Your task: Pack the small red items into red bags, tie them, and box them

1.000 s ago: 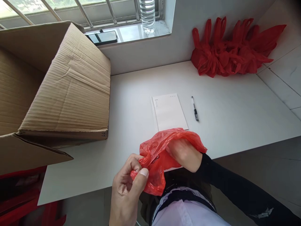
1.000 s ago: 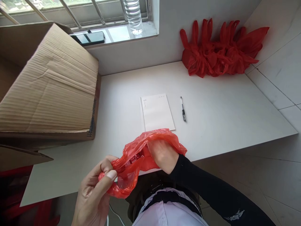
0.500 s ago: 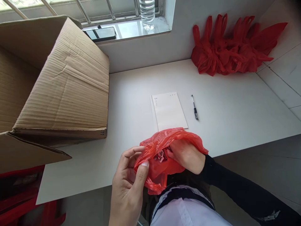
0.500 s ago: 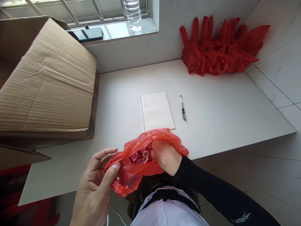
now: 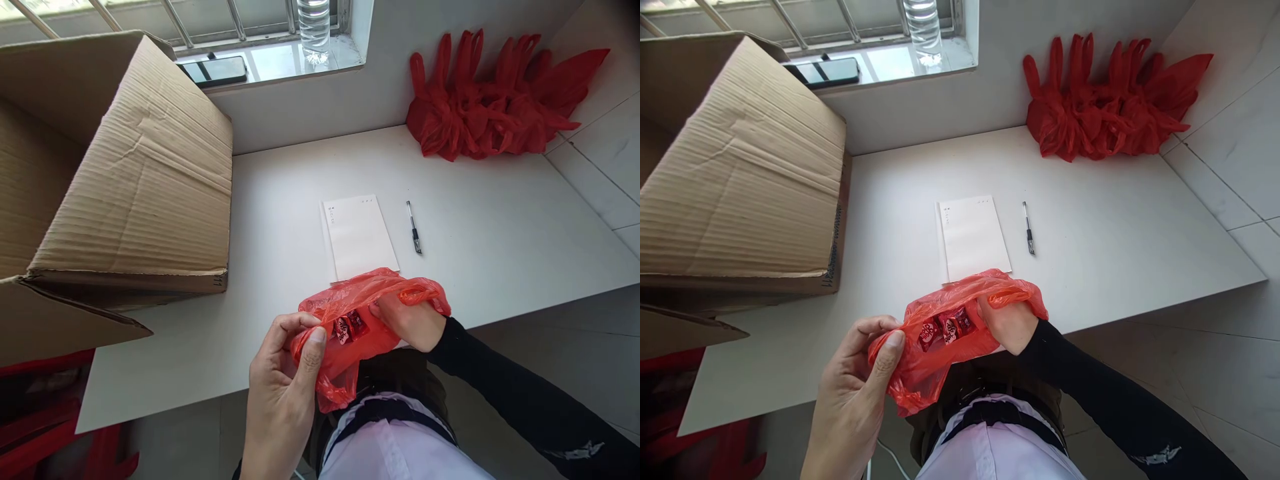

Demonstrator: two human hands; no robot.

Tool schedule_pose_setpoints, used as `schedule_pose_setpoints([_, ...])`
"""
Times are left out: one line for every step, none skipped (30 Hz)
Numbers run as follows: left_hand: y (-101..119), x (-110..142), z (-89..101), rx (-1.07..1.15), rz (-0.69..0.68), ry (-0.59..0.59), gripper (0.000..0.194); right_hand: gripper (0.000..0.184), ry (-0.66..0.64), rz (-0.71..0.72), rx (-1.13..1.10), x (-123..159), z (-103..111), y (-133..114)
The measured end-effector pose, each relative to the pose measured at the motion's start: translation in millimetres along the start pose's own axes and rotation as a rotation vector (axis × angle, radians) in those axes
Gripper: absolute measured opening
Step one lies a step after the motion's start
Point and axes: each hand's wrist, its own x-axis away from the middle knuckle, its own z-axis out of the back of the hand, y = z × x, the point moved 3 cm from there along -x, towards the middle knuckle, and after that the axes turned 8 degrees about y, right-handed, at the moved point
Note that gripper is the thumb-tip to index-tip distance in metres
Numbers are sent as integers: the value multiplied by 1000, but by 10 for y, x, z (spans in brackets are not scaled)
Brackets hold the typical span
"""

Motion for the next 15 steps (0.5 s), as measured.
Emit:
schedule_pose_setpoints([-12, -10, 1, 6, 6, 1, 19, 25, 7, -13, -26, 2, 13, -17])
schedule_pose_setpoints([-22, -18, 6, 16, 16, 7, 20, 25, 9, -29, -58, 4, 30, -43])
schedule_pose_setpoints([-27, -23, 14, 27, 23, 17, 22, 26, 7, -51, -95, 4, 47, -73])
schedule_pose_setpoints([-30, -26, 24, 36, 31, 30, 23, 26, -4, -78, -132, 2, 56, -103])
schedule_pose_setpoints([-28, -26, 33, 43, 39, 42, 24, 26, -21, -112, -169, -2, 54, -128])
schedule_pose_setpoints([-24, -25, 41, 51, 50, 55, 24, 26, -39, -152, -204, -9, 37, -147])
schedule_pose_setpoints([-15, -22, 45, 64, 61, 70, 25, 26, -54, -191, -228, -18, 6, -157])
schedule_pose_setpoints([-5, -19, 46, 80, 75, 83, 26, 25, -69, -222, -236, -28, -37, -160])
schedule_pose_setpoints([9, -16, 43, 94, 87, 92, 27, 23, -84, -235, -223, -40, -87, -158])
schedule_pose_setpoints([23, -13, 38, 106, 95, 102, 28, 21, -100, -229, -196, -51, -141, -152])
schedule_pose_setpoints([39, -12, 32, 114, 98, 112, 29, 18, -119, -209, -163, -59, -192, -142])
schedule_pose_setpoints([52, -12, 27, 116, 99, 118, 29, 18, -143, -177, -129, -63, -236, -131])
schedule_pose_setpoints([63, -12, 23, 113, 101, 120, 29, 19, -156, -144, -91, -62, -264, -117])
schedule_pose_setpoints([71, -13, 22, 110, 102, 121, 29, 17, -149, -119, -51, -57, -274, -103])
schedule_pose_setpoints([76, -16, 24, 110, 102, 121, 29, 13, -123, -104, -9, -48, -266, -92])
